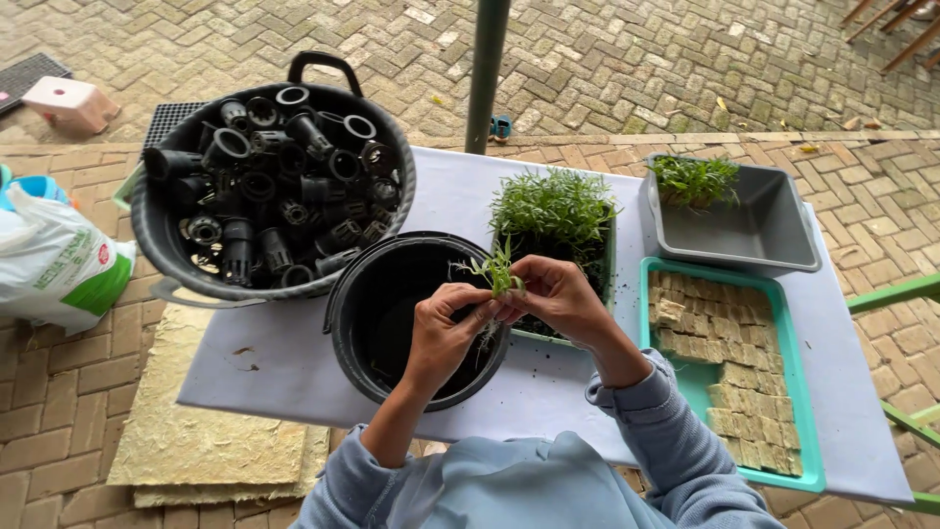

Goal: Prepare and plant small green seedlings into hydroponic rockwool cubes.

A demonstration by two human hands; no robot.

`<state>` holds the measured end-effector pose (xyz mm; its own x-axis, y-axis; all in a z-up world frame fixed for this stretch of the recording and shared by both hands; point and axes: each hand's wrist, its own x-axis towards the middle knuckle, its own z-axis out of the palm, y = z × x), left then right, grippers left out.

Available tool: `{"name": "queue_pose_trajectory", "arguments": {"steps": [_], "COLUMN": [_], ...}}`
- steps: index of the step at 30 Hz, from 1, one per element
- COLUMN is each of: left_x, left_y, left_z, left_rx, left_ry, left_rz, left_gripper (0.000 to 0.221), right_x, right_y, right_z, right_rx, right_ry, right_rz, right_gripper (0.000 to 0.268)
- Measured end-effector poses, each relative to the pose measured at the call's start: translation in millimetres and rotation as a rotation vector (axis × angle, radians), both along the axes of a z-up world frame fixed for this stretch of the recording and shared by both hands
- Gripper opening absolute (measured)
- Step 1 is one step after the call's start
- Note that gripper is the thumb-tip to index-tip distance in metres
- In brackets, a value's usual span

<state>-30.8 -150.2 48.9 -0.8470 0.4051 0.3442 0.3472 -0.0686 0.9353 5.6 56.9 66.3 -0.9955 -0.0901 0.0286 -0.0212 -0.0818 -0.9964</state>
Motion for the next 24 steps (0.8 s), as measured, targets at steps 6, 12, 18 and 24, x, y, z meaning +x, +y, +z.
{"name": "queue_pose_trajectory", "arguments": {"steps": [6,12,18,24], "left_x": [-18,-72,-104,-153], "left_y": [-41,-37,-10,23], "left_z": [-12,-55,-112,-262], "left_rx": [-0.102,-0.519,-0.743,-1.128], "left_ry": [-0.072,-0.188,-0.022,0.027], "left_rz": [0.104,0.170,-0.079,-0.146], "left_gripper": [0.017,0.028,0.023,0.026], "right_x": [-11,-19,-4,25], "right_y": [-13,-29,-22,11], "right_z": [4,19,-7,-27], "right_rx": [0.206,0.760,0.771,0.714], "right_ry": [0.108,0.364,0.302,0.177], "right_rz": [0.062,-0.079,0.009,-0.075], "right_gripper": [0.024,0.029,0.029,0.023]}}
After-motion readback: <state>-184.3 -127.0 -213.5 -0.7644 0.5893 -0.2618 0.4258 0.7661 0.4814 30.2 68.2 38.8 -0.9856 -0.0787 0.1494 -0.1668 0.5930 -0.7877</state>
